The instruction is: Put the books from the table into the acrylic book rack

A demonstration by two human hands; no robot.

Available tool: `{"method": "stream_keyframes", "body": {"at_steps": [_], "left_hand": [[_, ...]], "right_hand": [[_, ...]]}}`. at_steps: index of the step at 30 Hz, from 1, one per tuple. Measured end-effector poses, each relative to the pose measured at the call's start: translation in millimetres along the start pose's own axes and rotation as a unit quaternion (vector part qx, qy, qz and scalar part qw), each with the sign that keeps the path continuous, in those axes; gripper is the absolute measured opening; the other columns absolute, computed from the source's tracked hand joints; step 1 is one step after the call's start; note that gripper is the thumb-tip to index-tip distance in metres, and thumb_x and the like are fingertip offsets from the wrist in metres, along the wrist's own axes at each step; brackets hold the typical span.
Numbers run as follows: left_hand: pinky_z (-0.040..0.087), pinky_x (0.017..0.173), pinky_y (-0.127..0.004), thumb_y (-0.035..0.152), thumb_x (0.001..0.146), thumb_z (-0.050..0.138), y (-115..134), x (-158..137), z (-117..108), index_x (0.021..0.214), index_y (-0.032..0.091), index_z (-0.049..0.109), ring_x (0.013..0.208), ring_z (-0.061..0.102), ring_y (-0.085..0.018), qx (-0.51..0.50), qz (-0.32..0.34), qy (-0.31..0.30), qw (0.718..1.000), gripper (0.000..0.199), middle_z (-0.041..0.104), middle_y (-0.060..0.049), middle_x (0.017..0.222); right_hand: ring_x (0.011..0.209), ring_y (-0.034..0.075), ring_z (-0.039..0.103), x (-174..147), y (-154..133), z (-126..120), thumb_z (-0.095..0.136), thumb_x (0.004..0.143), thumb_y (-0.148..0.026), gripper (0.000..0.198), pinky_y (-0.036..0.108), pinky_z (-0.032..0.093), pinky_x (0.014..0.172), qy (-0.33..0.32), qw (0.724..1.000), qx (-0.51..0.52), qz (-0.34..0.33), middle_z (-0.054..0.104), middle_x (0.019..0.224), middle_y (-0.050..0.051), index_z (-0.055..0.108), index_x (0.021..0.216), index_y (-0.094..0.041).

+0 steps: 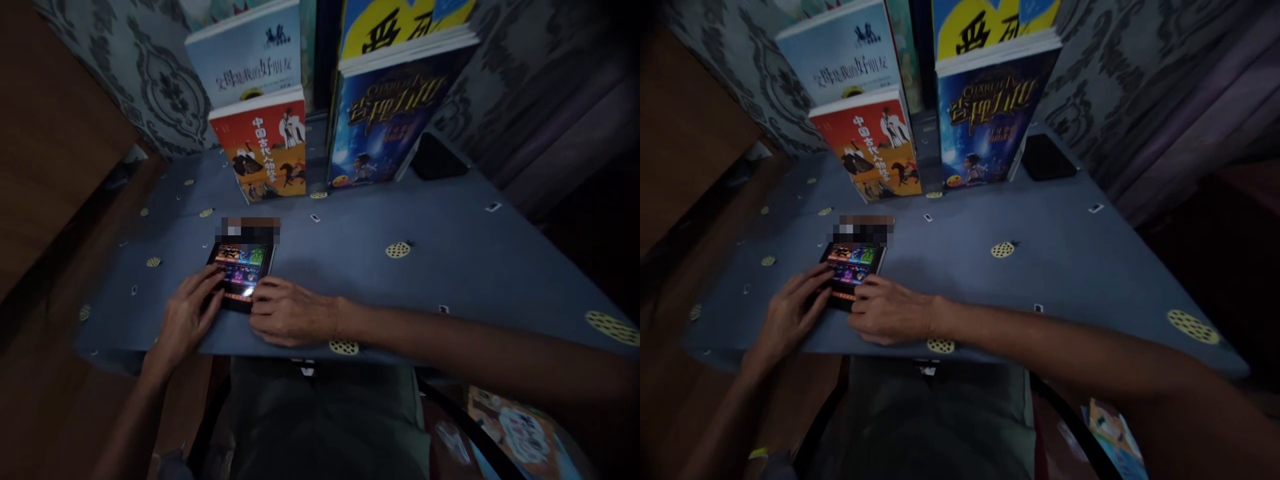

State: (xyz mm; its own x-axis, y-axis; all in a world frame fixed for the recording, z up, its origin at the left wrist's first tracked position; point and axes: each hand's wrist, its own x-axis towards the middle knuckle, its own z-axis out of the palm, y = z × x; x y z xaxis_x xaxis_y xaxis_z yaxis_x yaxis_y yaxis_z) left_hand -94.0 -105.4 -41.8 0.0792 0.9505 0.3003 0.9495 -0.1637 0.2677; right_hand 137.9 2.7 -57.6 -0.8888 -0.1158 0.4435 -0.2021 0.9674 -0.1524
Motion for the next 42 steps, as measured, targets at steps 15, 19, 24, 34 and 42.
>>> {"method": "stream_keyframes", "body": {"at_steps": [15, 19, 24, 34, 42], "left_hand": [[0.06, 0.09, -0.039, 0.054, 0.081, 0.072, -16.5, 8.8, -9.5, 0.123, 0.017, 0.068, 0.111, 0.071, -0.03, -0.368, -0.298, 0.078, 0.877, 0.056, 0.074, -0.013, 0.123], [0.061, 0.072, -0.03, 0.037, 0.073, 0.078, -13.9, 10.5, -30.7, 0.124, 0.019, 0.07, 0.089, 0.075, -0.022, -0.458, -0.315, 0.113, 0.824, 0.054, 0.074, -0.012, 0.124], [0.06, 0.074, -0.03, 0.036, 0.074, 0.079, -1.4, 27.3, -34.3, 0.125, 0.021, 0.071, 0.088, 0.073, -0.022, -0.438, -0.218, 0.091, 0.868, 0.053, 0.075, -0.011, 0.117], [0.037, 0.116, -0.053, 0.049, 0.085, 0.065, -12.0, 64.9, -24.0, 0.102, 0.024, 0.073, 0.139, 0.047, -0.033, -0.132, 0.035, 0.082, 0.987, 0.032, 0.061, -0.011, 0.136], [0.053, 0.085, -0.032, 0.045, 0.088, 0.058, -10.8, 92.8, -25.7, 0.097, 0.018, 0.07, 0.09, 0.069, -0.023, -0.221, -0.026, 0.105, 0.969, 0.03, 0.074, -0.005, 0.095]], "right_hand": [[0.104, 0.022, 0.061, 2.7, 3.2, 2.9, 0.06, 0.097, -0.03, 0.02, 0.042, 0.047, 0.099, 0.037, 0.982, 0.109, 0.15, 0.076, 0.103, 0.01, 0.073, 0.103, -0.016], [0.116, 0.024, 0.06, 0.3, 5.0, 4.1, 0.065, 0.095, -0.037, 0.031, 0.045, 0.048, 0.104, 0.107, 0.964, 0.149, 0.192, 0.071, 0.121, 0.015, 0.072, 0.112, -0.013], [0.122, 0.024, 0.06, -1.2, 9.1, -1.7, 0.061, 0.097, -0.038, 0.032, 0.046, 0.049, 0.107, 0.156, 0.94, 0.214, 0.216, 0.068, 0.127, 0.015, 0.07, 0.118, -0.016], [0.13, 0.026, 0.055, -9.6, 18.5, -13.4, 0.07, 0.089, -0.052, 0.056, 0.048, 0.041, 0.113, 0.112, 0.924, 0.311, 0.191, 0.063, 0.136, 0.014, 0.062, 0.134, -0.02], [0.121, 0.028, 0.062, -11.3, 46.5, -17.7, 0.049, 0.082, -0.086, 0.074, 0.047, 0.042, 0.112, 0.34, 0.735, 0.523, 0.267, 0.072, 0.12, 0.007, 0.071, 0.117, -0.025]]}}
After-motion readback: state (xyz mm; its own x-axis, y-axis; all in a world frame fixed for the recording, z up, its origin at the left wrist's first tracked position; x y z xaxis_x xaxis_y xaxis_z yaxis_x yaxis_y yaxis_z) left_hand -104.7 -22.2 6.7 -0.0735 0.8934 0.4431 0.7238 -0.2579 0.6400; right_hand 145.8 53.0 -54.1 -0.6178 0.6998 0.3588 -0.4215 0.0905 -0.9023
